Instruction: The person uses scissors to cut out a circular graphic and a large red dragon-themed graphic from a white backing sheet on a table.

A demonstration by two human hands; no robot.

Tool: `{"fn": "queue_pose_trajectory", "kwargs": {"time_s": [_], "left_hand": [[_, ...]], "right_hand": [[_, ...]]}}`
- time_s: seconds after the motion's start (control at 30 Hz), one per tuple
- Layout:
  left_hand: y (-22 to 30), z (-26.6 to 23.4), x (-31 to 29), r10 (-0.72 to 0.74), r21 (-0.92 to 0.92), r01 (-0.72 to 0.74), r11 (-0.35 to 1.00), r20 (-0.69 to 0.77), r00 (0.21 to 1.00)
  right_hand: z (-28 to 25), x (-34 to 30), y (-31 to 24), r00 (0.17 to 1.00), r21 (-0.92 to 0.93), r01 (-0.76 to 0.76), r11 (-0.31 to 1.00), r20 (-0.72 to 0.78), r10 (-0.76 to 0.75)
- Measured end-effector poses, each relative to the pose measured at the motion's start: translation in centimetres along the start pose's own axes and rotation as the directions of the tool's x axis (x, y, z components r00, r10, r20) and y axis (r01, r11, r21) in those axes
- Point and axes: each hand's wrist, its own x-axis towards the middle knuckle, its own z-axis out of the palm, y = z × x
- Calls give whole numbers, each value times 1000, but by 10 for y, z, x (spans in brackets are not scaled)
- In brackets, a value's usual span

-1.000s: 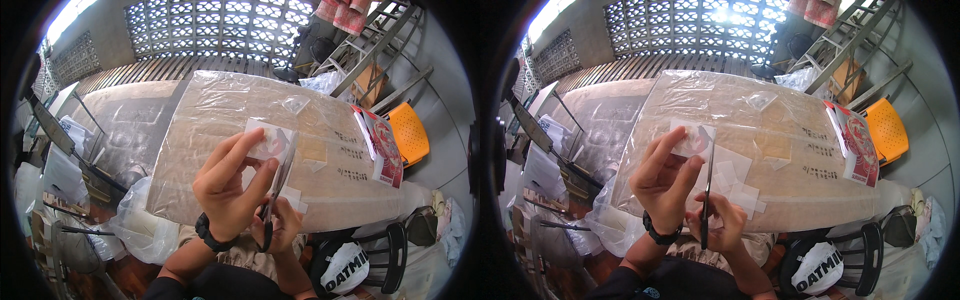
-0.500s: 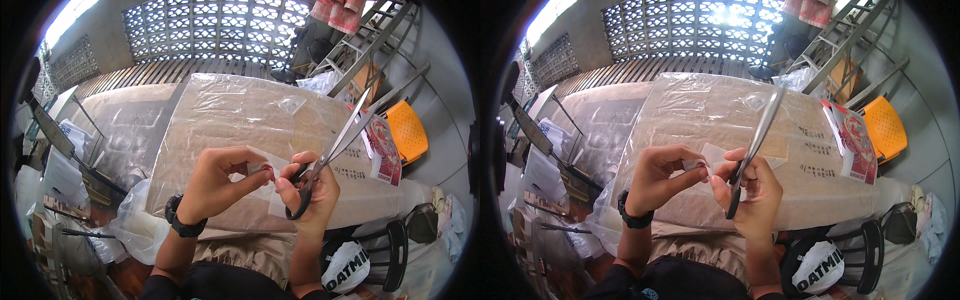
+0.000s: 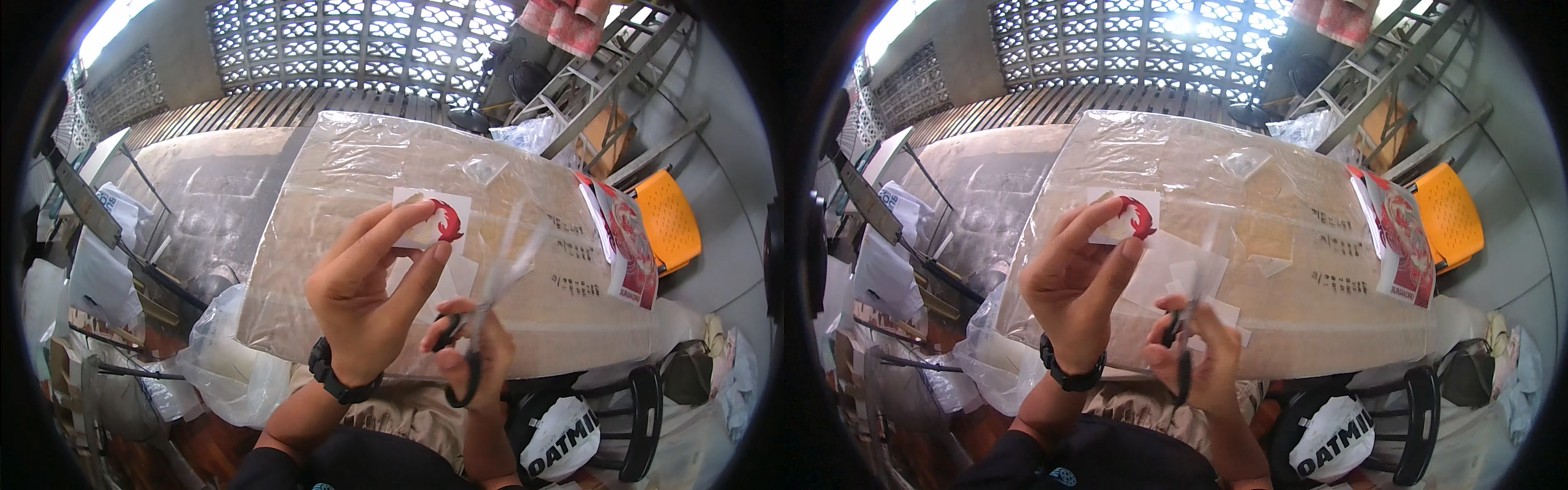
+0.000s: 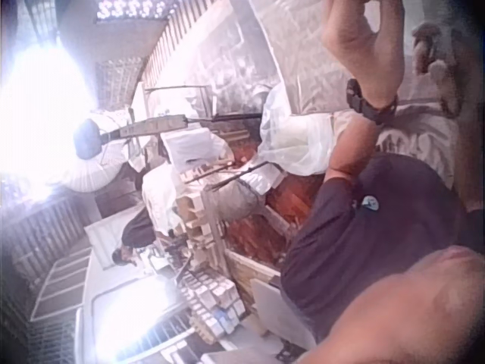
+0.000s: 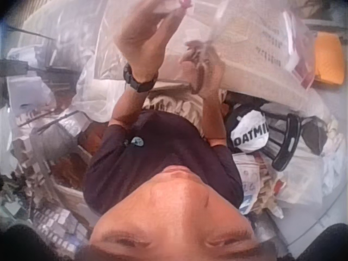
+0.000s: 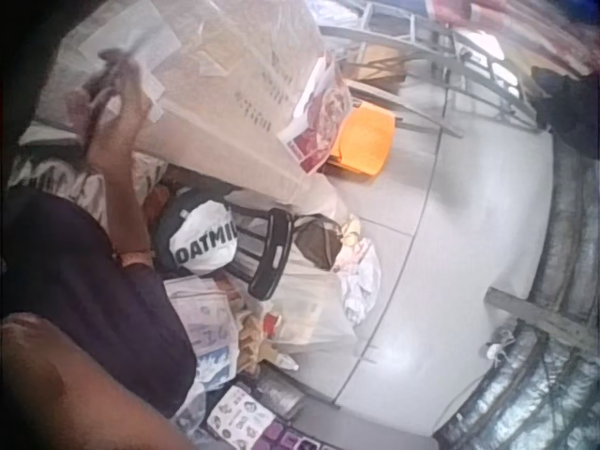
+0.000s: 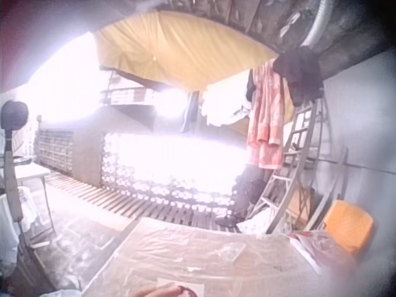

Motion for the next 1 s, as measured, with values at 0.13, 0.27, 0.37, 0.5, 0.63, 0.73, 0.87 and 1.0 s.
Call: {"fn": "queue_pose_trajectory", "kwargs": {"time_s": [0.13,0.27,0.37,0.5,0.63,0.73,0.87,1.0], "left_hand": [[4,4,3,50,26,-50,998,-5,999],[3,2,3,79,38,-78,996,-13,997],[3,-1,3,89,69,-89,994,11,996],[4,-3,4,94,81,-96,992,32,995],[6,-4,3,79,99,-82,992,34,996],[8,-3,2,64,107,-65,992,20,998],[8,-1,3,60,95,-60,994,3,998],[6,0,3,67,79,-67,995,2,998]], "right_hand": [[9,-9,9,997,-154,66,986,47,-60],[17,-8,11,995,-141,97,985,34,-93],[20,-6,10,992,-195,125,973,28,-122],[21,-5,9,992,-225,129,966,21,-128],[21,-5,9,990,-249,139,958,12,-140],[21,-6,9,992,-245,125,961,0,-129],[21,-7,11,991,-223,123,967,-25,-131],[21,-9,14,991,-231,114,966,-44,-127]]}}
